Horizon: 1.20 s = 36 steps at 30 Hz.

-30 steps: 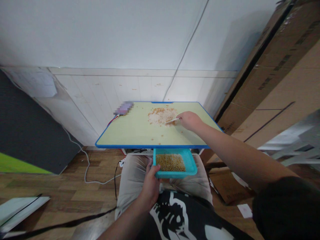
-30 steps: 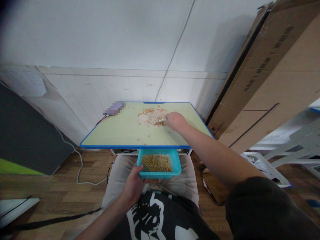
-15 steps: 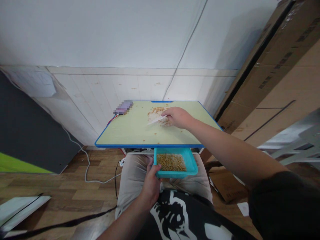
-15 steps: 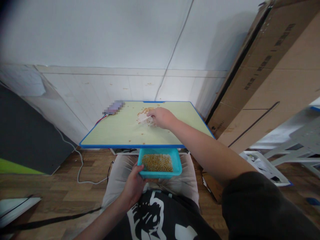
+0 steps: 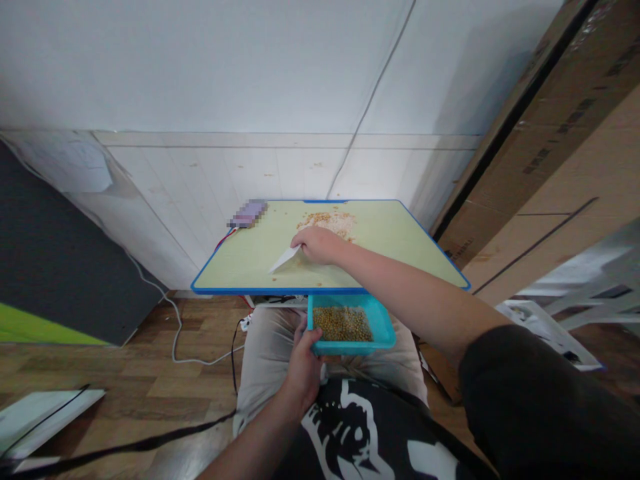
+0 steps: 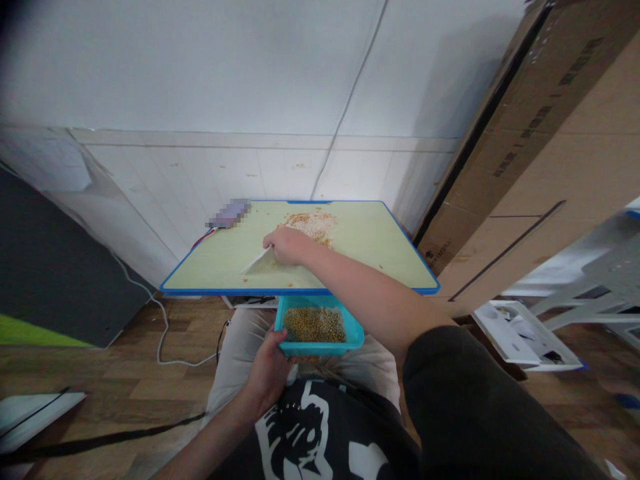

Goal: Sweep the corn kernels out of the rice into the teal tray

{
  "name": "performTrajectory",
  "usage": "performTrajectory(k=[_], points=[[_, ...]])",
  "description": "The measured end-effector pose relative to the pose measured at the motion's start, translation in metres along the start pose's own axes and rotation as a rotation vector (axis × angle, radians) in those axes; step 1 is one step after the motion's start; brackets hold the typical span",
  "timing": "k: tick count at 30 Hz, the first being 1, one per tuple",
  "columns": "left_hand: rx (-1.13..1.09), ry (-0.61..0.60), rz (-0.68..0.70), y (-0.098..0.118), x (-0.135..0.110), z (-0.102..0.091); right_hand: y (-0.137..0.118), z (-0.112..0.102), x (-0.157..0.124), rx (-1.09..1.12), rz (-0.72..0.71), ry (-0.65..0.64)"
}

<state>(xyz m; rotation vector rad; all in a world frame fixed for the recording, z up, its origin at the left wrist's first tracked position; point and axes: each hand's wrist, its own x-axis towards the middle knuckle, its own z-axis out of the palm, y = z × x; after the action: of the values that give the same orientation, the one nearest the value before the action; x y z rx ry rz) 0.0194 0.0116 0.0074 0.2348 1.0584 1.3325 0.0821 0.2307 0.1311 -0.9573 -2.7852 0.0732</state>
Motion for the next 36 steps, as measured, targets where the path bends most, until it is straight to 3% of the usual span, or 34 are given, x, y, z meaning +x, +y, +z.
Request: performTrajectory(k=[16,24,36], points=[[-0.006,0.014,0.010,-0.002,0.002,0.000,-0.014,-0.028,-0.024,-0.153,0.142,-0.191],[-0.010,-0.011,0.002,0.000,0.000,0.001,-0.003,-0.042,-0.038,-0.138,0.126,-0.240],[-0.007,-0.009,0.021,-0.002,0.003,-0.001,0.023,-0.041,-0.062,-0.105,0.088,-0.244]])
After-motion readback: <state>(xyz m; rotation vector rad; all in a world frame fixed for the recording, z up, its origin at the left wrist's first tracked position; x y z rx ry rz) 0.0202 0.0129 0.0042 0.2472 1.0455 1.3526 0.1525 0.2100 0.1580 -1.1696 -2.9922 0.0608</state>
